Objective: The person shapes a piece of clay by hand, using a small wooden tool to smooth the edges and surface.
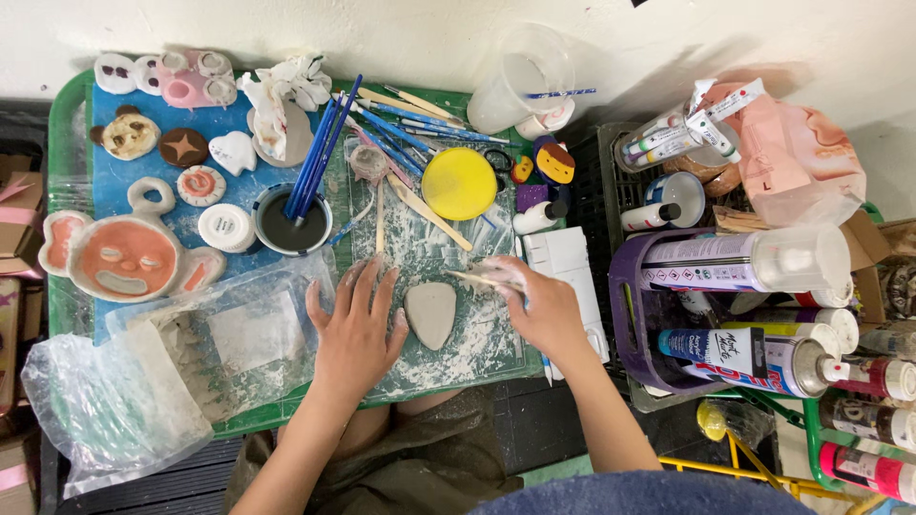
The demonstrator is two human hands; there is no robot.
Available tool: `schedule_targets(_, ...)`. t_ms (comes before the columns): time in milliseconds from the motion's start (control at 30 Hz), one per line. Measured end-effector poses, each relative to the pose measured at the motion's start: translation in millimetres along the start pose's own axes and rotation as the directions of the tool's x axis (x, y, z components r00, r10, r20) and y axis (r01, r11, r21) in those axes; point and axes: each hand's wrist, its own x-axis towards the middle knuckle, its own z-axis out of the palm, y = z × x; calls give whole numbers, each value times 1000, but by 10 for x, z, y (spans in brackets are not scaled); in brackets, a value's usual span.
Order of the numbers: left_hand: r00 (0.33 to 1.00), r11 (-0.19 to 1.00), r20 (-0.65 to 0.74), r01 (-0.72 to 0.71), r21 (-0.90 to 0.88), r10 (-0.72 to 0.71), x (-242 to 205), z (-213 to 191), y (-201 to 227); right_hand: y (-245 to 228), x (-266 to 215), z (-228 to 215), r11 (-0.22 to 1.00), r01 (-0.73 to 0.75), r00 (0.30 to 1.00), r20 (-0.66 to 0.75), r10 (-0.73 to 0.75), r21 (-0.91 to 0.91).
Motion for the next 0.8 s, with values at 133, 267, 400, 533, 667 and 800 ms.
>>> schedule_targets(133,1000,1000,1,-10,4,10,-7,-3,0,97,-243,38,979,147,986,-55,-156,-144)
schedule_targets(267,1000,1000,-6,-6,2,6,14,-1,4,140,-327,83,977,169,956,-220,-195,-129)
schedule_targets(400,1000,1000,-2,-4,-6,4,4,-17,13,56,-318,265,999,37,974,-221,-43,-31)
schedule_targets(533,999,999,-9,-32,-2,32,32,-2,47,79,-386,430,999,-30,972,-236,21,-32)
schedule_targets(667,983,983,16,-185,17,185,55,124,255,161,-570,728,998,26,928,-373,-5,50)
schedule_targets(800,979,977,90,-189,95,181,105,189,399,186,-643,876,972,22,883,-460,90,232)
